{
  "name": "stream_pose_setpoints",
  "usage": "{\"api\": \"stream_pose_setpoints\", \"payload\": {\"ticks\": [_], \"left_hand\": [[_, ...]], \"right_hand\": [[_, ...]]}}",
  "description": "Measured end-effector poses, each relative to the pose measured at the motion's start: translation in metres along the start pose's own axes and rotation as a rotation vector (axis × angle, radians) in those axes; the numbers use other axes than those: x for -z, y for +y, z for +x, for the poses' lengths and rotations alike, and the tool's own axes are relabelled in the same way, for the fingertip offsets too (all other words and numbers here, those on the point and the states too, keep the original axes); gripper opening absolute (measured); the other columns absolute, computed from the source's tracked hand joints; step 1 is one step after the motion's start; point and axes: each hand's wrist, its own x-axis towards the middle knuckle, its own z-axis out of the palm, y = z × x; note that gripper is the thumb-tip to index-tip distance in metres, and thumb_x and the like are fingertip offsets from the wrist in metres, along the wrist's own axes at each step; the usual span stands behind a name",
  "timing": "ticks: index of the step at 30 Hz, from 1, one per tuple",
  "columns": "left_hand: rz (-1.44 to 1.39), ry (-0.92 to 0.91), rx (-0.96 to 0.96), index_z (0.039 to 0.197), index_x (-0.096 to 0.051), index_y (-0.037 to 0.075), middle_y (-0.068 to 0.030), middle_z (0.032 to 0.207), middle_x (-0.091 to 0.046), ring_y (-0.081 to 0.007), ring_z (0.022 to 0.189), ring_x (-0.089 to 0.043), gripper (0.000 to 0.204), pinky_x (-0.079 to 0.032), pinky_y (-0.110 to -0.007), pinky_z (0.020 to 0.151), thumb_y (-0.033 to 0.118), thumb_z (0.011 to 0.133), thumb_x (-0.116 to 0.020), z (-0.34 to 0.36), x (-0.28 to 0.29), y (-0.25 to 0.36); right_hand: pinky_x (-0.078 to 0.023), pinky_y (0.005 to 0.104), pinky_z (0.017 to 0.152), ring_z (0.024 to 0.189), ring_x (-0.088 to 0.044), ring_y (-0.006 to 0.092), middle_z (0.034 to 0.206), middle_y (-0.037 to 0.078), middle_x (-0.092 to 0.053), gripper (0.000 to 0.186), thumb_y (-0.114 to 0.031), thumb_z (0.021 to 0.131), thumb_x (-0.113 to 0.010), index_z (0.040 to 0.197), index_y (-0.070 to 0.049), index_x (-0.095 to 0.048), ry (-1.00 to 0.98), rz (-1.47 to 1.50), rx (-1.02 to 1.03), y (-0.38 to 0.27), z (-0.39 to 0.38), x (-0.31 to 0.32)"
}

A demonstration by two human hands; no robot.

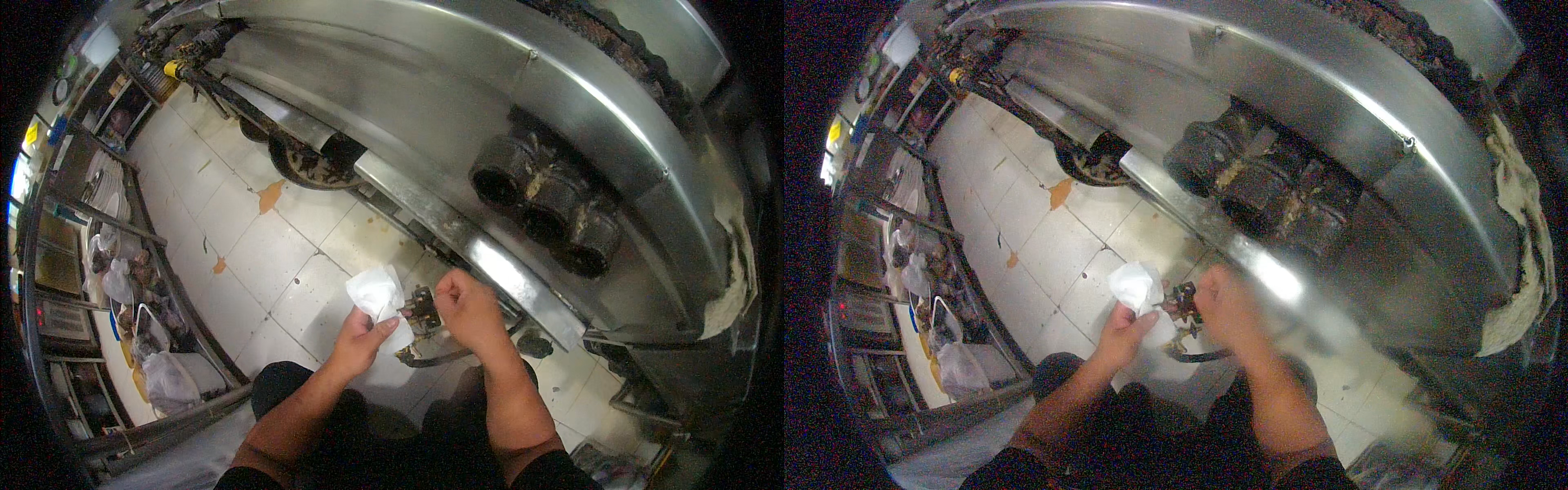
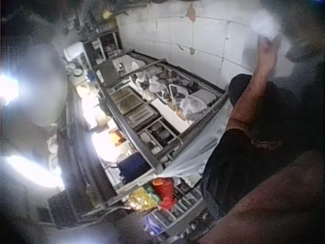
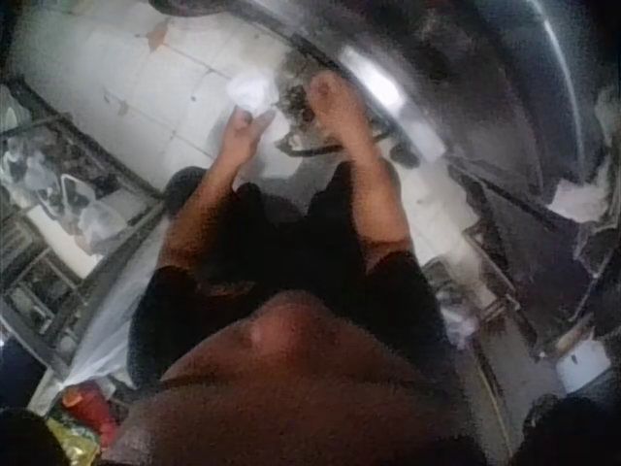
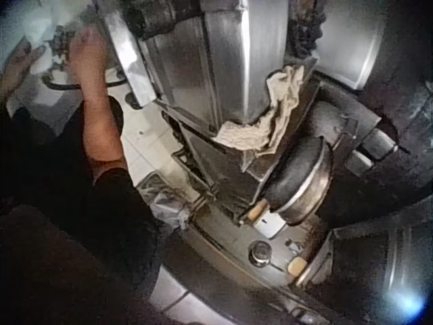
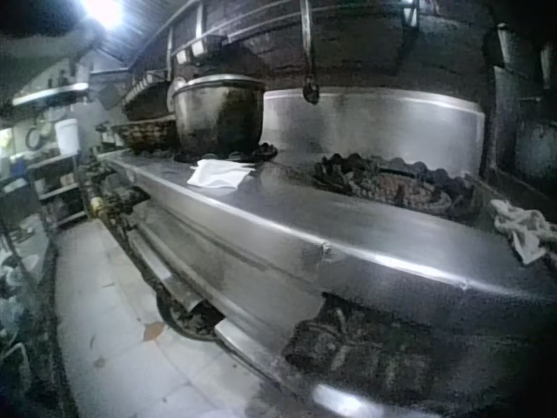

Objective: The person cleans a brass stove valve with a cloth and manipulates its internal components by hand while crouched in a kitchen.

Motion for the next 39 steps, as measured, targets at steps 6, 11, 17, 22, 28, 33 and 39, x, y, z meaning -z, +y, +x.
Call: {"api": "stream_pose_setpoints", "payload": {"ticks": [6,11,17,22,28,33,39], "left_hand": [[0.034,0.022,-0.018,0.141,-0.044,0.001,-0.0106,0.127,-0.063,-0.0215,0.118,-0.060,0.046,-0.047,-0.036,0.101,0.006,0.099,-0.062,-0.002,0.007,-0.011],[-0.084,0.002,0.009,0.143,-0.041,0.002,-0.0116,0.127,-0.063,-0.0213,0.118,-0.060,0.048,-0.047,-0.036,0.101,0.005,0.099,-0.060,-0.003,-0.001,-0.002],[-0.027,0.024,-0.014,0.143,-0.041,0.003,-0.0117,0.127,-0.062,-0.0209,0.117,-0.061,0.047,-0.048,-0.036,0.099,0.005,0.099,-0.060,0.000,-0.004,0.002],[0.016,0.044,-0.030,0.139,-0.047,0.002,-0.0103,0.125,-0.064,-0.0187,0.115,-0.061,0.043,-0.048,-0.035,0.098,0.006,0.099,-0.062,0.001,-0.001,-0.004],[0.028,0.022,-0.002,0.137,-0.050,0.002,-0.0102,0.124,-0.066,-0.0180,0.113,-0.062,0.042,-0.050,-0.034,0.097,0.007,0.098,-0.064,0.003,0.004,-0.004],[-0.023,0.019,0.008,0.140,-0.045,0.002,-0.0112,0.126,-0.064,-0.0207,0.115,-0.062,0.046,-0.051,-0.036,0.097,0.007,0.098,-0.063,0.005,0.002,-0.002],[-0.005,0.032,-0.022,0.147,-0.037,0.004,-0.0119,0.132,-0.060,-0.0220,0.116,-0.062,0.049,-0.050,-0.038,0.099,0.009,0.101,-0.055,0.007,0.004,-0.011]], "right_hand": [[-0.053,0.0390,0.069,0.073,-0.068,0.0278,0.081,0.015,-0.069,0.010,-0.013,0.087,-0.065,0.092,-0.004,-0.064,-0.012,-0.020,0.007,-0.008,-0.004,0.000],[-0.052,0.0393,0.069,0.074,-0.068,0.0279,0.081,0.015,-0.068,0.010,-0.011,0.085,-0.066,0.093,-0.005,-0.064,0.013,-0.075,0.028,-0.006,-0.004,0.000],[-0.052,0.0393,0.070,0.075,-0.067,0.0298,0.082,0.014,-0.068,0.010,-0.009,0.084,-0.066,0.093,-0.005,-0.064,0.052,-0.057,0.093,0.002,-0.002,-0.003],[-0.052,0.0388,0.070,0.076,-0.067,0.0300,0.083,0.015,-0.068,0.011,-0.009,0.084,-0.066,0.094,-0.004,-0.064,0.037,-0.016,0.074,0.000,-0.001,-0.002],[-0.052,0.0383,0.070,0.076,-0.067,0.0289,0.083,0.016,-0.067,0.011,-0.010,0.086,-0.066,0.095,-0.004,-0.063,0.043,0.000,0.065,0.004,0.000,-0.001],[-0.052,0.0385,0.070,0.075,-0.067,0.0284,0.082,0.015,-0.068,0.011,-0.012,0.087,-0.066,0.095,-0.004,-0.063,-0.048,-0.004,0.022,-0.005,0.002,0.006],[-0.052,0.0387,0.068,0.071,-0.065,0.0264,0.079,0.014,-0.067,0.009,-0.010,0.088,-0.066,0.095,-0.005,-0.064,0.034,-0.015,0.058,0.003,0.000,-0.001]]}}
